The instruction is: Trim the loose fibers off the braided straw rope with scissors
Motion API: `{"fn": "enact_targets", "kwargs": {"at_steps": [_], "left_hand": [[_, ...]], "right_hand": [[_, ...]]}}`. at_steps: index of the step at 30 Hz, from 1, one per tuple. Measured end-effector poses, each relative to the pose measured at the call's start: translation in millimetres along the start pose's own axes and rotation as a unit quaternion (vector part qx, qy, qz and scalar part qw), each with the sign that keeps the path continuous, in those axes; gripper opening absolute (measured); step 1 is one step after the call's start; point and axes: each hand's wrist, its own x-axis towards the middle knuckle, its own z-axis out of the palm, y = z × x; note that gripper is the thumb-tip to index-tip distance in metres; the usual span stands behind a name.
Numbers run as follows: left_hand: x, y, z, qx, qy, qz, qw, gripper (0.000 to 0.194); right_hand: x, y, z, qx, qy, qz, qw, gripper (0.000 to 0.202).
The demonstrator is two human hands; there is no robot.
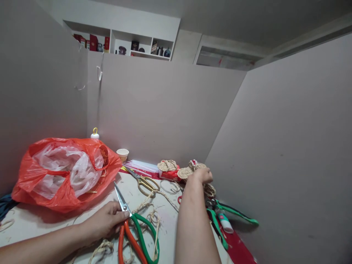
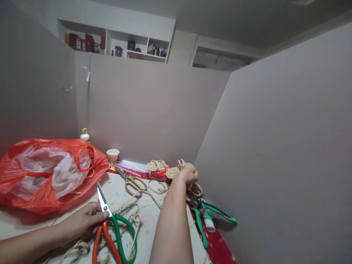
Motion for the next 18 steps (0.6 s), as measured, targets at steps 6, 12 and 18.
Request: {"fn": "enact_targets", "kwargs": {"at_steps": [6, 12, 18], "left_hand": [[-1, 6, 1.5, -0.007, -0.005, -0.013, 1.000, 0.051], [-1, 7, 4.8, -0.017, -0.005, -0.001, 1.000, 0.050], [9, -12, -0.2, -0.012, -0.010, 0.052, 0.999, 0.051]], "right_hand": [[-19, -30, 0, -0.011, 0.140, -0.061, 0.988, 0.034], [-62, -94, 16, 0.061, 0.002, -0.184, 0.981, 0.034], [-167, -126, 67, 0.062, -0.325, -0.307, 0.893, 0.032]]}}
